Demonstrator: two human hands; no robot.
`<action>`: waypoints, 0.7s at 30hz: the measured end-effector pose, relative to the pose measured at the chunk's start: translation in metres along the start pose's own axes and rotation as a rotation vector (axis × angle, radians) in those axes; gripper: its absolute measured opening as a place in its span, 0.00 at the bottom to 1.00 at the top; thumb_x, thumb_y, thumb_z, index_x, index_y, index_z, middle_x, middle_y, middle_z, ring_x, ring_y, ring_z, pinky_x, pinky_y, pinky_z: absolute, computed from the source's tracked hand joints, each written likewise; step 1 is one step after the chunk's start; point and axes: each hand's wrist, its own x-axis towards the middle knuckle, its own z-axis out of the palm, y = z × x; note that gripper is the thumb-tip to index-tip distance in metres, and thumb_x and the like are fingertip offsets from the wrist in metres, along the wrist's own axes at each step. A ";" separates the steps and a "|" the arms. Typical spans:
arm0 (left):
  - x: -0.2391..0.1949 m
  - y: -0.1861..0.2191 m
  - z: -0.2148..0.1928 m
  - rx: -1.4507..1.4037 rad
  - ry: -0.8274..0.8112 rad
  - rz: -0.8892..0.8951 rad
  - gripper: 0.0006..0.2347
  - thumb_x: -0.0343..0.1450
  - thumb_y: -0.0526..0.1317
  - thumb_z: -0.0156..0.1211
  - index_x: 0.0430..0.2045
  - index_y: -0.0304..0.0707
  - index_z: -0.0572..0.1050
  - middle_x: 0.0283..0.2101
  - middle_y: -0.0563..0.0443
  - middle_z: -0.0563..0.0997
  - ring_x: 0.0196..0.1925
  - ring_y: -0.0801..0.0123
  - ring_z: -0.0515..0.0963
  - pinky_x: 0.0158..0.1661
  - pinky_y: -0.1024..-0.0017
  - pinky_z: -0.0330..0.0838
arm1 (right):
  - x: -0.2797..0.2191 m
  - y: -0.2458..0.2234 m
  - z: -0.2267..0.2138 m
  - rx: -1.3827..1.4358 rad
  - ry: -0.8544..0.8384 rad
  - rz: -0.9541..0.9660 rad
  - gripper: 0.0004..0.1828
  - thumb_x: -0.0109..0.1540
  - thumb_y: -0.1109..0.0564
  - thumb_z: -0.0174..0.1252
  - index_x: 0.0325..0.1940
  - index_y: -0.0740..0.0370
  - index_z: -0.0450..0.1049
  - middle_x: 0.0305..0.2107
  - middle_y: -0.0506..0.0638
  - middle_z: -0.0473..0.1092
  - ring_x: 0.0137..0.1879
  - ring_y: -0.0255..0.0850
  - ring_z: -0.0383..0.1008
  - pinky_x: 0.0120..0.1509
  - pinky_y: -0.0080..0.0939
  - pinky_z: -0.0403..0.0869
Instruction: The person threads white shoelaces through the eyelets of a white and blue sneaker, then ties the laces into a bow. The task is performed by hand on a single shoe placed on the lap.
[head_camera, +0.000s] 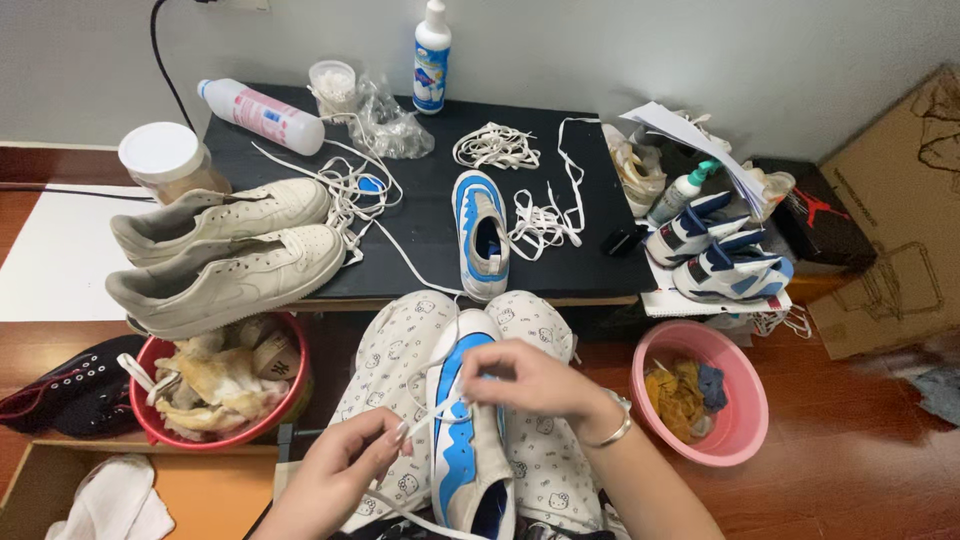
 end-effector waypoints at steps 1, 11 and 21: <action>-0.003 -0.001 -0.003 -0.005 -0.017 -0.044 0.09 0.74 0.40 0.56 0.31 0.33 0.79 0.21 0.58 0.68 0.26 0.78 0.67 0.29 0.78 0.61 | -0.002 0.009 -0.005 0.120 0.024 0.036 0.07 0.67 0.59 0.59 0.37 0.65 0.74 0.30 0.46 0.73 0.37 0.32 0.71 0.45 0.35 0.73; -0.008 0.020 0.006 -0.028 0.078 0.015 0.05 0.68 0.35 0.65 0.31 0.31 0.79 0.30 0.55 0.79 0.33 0.81 0.75 0.35 0.78 0.71 | 0.000 -0.017 0.018 -0.112 -0.095 -0.018 0.16 0.67 0.48 0.57 0.47 0.65 0.75 0.38 0.48 0.75 0.45 0.35 0.75 0.51 0.36 0.75; -0.007 0.053 0.020 0.230 0.098 -0.004 0.08 0.68 0.36 0.69 0.22 0.32 0.76 0.19 0.58 0.70 0.22 0.81 0.64 0.23 0.76 0.59 | 0.008 -0.053 0.047 -0.303 0.019 -0.221 0.20 0.67 0.41 0.58 0.49 0.61 0.73 0.46 0.52 0.70 0.56 0.43 0.73 0.64 0.45 0.71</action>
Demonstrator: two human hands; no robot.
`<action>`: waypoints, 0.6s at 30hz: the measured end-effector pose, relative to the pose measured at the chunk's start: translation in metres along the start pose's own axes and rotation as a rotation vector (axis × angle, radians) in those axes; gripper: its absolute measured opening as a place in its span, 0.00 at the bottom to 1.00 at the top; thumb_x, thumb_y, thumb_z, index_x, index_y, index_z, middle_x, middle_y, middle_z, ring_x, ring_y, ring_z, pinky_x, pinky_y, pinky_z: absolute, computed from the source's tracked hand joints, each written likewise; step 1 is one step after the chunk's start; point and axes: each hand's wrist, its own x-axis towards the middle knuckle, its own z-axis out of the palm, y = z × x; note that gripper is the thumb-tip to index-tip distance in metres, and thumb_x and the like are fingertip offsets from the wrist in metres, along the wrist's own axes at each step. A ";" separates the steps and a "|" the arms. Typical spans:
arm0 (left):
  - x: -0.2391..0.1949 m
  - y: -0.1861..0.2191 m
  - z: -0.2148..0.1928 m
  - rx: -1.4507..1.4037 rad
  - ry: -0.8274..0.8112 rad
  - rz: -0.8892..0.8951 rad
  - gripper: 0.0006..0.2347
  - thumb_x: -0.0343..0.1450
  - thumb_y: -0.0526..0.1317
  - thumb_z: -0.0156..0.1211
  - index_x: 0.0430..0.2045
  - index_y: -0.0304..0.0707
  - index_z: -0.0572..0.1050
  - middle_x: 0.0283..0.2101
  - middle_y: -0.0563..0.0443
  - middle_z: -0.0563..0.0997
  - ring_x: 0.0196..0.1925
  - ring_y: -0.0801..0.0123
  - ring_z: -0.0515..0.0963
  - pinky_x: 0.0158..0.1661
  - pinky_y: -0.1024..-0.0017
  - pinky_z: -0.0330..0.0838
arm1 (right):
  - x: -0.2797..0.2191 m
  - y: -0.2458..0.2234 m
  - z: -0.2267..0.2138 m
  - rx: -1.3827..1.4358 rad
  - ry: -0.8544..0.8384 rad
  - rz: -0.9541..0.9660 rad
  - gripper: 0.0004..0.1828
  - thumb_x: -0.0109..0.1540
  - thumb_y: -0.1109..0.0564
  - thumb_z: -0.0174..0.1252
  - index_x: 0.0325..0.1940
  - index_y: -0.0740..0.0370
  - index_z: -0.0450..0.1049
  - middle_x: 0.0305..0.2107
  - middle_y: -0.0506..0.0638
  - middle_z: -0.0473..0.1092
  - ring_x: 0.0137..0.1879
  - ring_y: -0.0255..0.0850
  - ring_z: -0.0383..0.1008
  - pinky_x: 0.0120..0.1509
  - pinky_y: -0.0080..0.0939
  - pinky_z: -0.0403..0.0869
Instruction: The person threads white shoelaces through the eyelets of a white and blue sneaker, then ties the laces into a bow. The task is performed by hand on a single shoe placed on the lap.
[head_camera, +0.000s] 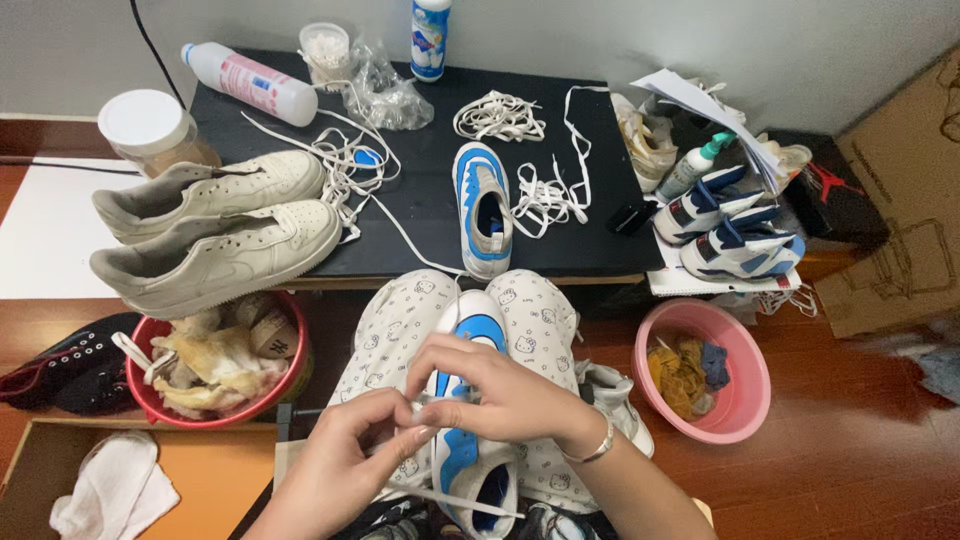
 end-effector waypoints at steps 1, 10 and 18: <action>0.000 0.000 0.000 0.043 0.014 -0.010 0.09 0.68 0.37 0.69 0.22 0.32 0.76 0.18 0.58 0.69 0.21 0.80 0.63 0.22 0.75 0.59 | 0.000 0.001 0.001 0.006 -0.005 -0.007 0.19 0.67 0.41 0.59 0.46 0.61 0.73 0.46 0.52 0.67 0.57 0.44 0.71 0.66 0.45 0.70; 0.013 0.002 0.008 0.061 -0.108 -0.103 0.07 0.66 0.37 0.71 0.23 0.33 0.78 0.18 0.56 0.71 0.21 0.80 0.64 0.23 0.75 0.60 | -0.003 0.029 -0.004 -0.119 -0.142 -0.089 0.15 0.68 0.46 0.56 0.37 0.59 0.68 0.45 0.51 0.64 0.56 0.46 0.67 0.66 0.48 0.58; 0.022 0.009 0.015 -0.068 -0.137 0.022 0.07 0.70 0.38 0.64 0.27 0.33 0.76 0.23 0.56 0.79 0.24 0.83 0.73 0.27 0.78 0.69 | -0.009 0.039 -0.025 0.081 -0.287 -0.077 0.16 0.71 0.45 0.49 0.42 0.60 0.70 0.40 0.47 0.67 0.52 0.42 0.67 0.67 0.45 0.60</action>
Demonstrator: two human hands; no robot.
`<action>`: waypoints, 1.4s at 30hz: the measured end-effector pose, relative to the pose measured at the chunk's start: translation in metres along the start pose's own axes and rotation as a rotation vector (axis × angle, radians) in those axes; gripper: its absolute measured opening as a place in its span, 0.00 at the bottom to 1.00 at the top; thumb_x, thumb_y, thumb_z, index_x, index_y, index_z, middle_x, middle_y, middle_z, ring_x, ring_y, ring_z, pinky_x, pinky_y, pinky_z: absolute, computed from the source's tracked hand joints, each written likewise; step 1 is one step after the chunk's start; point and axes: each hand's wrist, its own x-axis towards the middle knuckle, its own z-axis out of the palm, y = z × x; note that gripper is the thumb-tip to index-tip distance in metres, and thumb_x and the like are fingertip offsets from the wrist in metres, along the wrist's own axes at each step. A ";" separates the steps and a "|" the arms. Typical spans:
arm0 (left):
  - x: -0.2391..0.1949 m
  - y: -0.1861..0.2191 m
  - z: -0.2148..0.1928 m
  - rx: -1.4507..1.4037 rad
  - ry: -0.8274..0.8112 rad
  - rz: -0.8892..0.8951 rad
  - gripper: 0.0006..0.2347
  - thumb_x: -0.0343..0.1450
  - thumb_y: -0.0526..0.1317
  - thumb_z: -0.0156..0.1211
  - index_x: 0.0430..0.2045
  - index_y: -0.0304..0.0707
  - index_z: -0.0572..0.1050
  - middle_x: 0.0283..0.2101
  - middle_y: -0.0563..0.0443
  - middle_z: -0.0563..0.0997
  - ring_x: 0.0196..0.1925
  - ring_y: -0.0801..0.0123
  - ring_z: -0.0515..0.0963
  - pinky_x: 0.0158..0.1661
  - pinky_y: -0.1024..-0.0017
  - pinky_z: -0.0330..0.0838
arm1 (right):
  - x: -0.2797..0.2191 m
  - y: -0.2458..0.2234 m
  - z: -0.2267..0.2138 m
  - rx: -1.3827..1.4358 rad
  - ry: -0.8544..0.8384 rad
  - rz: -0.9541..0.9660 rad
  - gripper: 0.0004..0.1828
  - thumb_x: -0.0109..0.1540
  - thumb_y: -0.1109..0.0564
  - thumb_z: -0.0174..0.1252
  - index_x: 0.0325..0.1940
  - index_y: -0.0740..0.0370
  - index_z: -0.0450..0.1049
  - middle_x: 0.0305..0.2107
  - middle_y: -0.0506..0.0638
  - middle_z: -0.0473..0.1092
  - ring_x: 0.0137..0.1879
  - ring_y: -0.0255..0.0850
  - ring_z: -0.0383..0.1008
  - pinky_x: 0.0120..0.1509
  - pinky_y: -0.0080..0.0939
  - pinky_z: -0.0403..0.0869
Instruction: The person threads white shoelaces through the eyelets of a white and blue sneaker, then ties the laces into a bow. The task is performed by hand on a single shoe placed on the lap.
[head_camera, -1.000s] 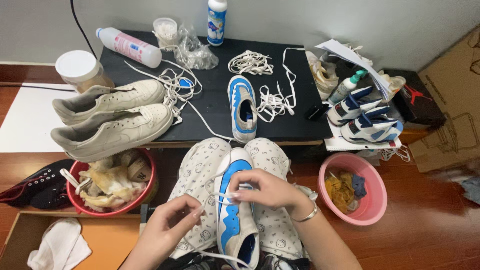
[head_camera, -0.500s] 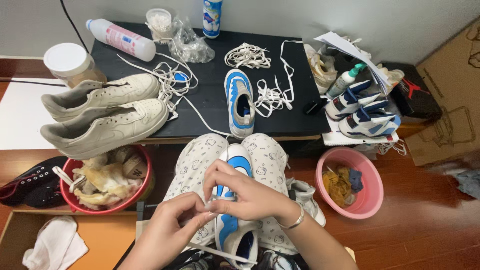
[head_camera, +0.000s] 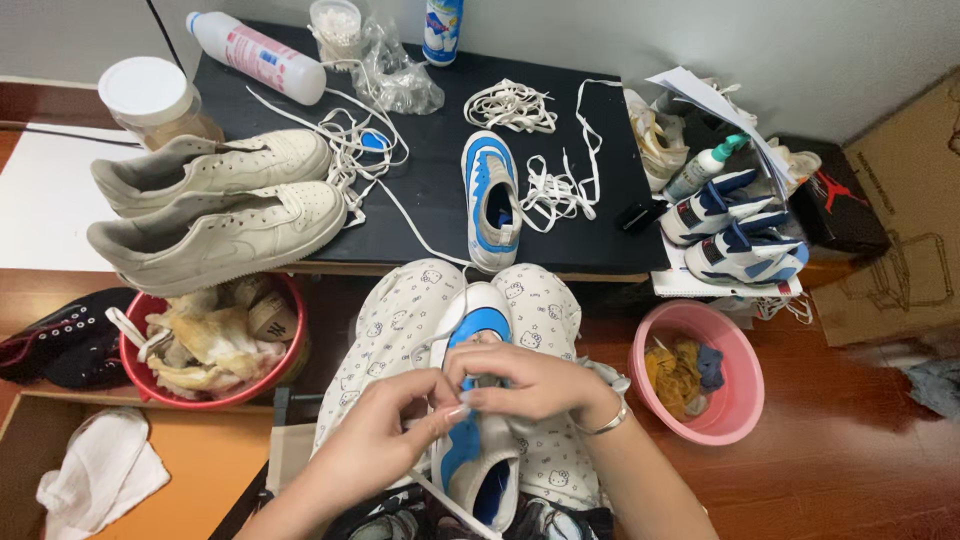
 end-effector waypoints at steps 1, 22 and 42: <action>0.000 0.000 -0.001 -0.020 -0.005 -0.010 0.07 0.70 0.38 0.64 0.26 0.33 0.76 0.24 0.57 0.80 0.25 0.84 0.74 0.27 0.79 0.70 | 0.000 0.000 -0.001 0.009 -0.017 -0.026 0.17 0.72 0.45 0.48 0.43 0.61 0.70 0.40 0.48 0.68 0.53 0.42 0.68 0.67 0.45 0.59; -0.003 -0.042 -0.028 -0.241 -0.116 -0.017 0.06 0.70 0.35 0.64 0.30 0.28 0.82 0.27 0.56 0.82 0.30 0.82 0.78 0.34 0.80 0.73 | -0.034 0.034 -0.029 0.824 0.429 -0.265 0.25 0.71 0.52 0.47 0.19 0.58 0.60 0.23 0.47 0.59 0.38 0.40 0.59 0.58 0.39 0.62; -0.033 -0.103 -0.033 -0.176 -0.526 -0.221 0.03 0.69 0.29 0.64 0.33 0.26 0.79 0.30 0.51 0.85 0.35 0.77 0.86 0.40 0.78 0.81 | -0.056 0.103 -0.053 0.915 0.866 0.151 0.19 0.73 0.55 0.45 0.28 0.64 0.64 0.28 0.51 0.64 0.43 0.42 0.66 0.50 0.41 0.64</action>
